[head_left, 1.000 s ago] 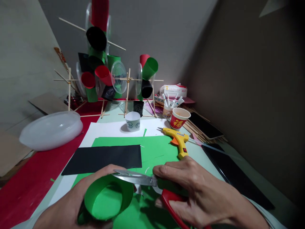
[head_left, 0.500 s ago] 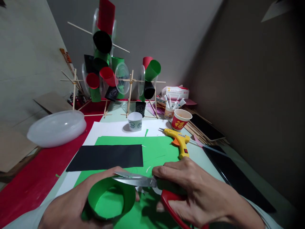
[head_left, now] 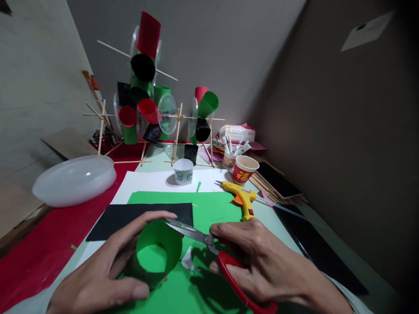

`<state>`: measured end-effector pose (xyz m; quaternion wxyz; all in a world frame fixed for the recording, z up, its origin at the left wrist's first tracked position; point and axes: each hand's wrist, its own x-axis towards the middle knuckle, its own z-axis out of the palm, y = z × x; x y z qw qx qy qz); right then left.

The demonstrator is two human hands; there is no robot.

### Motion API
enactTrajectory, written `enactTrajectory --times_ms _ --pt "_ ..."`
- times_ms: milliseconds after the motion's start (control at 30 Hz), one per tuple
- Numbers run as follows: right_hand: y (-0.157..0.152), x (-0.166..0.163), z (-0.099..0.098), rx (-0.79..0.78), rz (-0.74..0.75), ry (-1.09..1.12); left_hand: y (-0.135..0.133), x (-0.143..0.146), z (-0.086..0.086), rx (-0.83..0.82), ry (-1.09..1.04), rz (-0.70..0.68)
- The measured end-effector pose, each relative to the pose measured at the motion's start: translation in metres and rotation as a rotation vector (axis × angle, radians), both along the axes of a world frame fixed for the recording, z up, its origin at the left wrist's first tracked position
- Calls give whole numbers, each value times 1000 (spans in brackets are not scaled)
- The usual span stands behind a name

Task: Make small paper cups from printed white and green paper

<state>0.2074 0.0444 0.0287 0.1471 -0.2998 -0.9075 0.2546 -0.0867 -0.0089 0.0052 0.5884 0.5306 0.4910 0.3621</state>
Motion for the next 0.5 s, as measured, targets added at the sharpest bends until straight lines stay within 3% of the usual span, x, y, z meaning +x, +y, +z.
enactTrajectory --times_ms 100,300,500 --pt "-1 -1 0 18 -6 -16 0 4 3 -38 30 25" --pt "-1 -2 2 -32 -5 -29 -5 -1 -2 95 281 45" --pt "1 -3 0 -65 41 19 -9 -2 -4 -32 284 8"
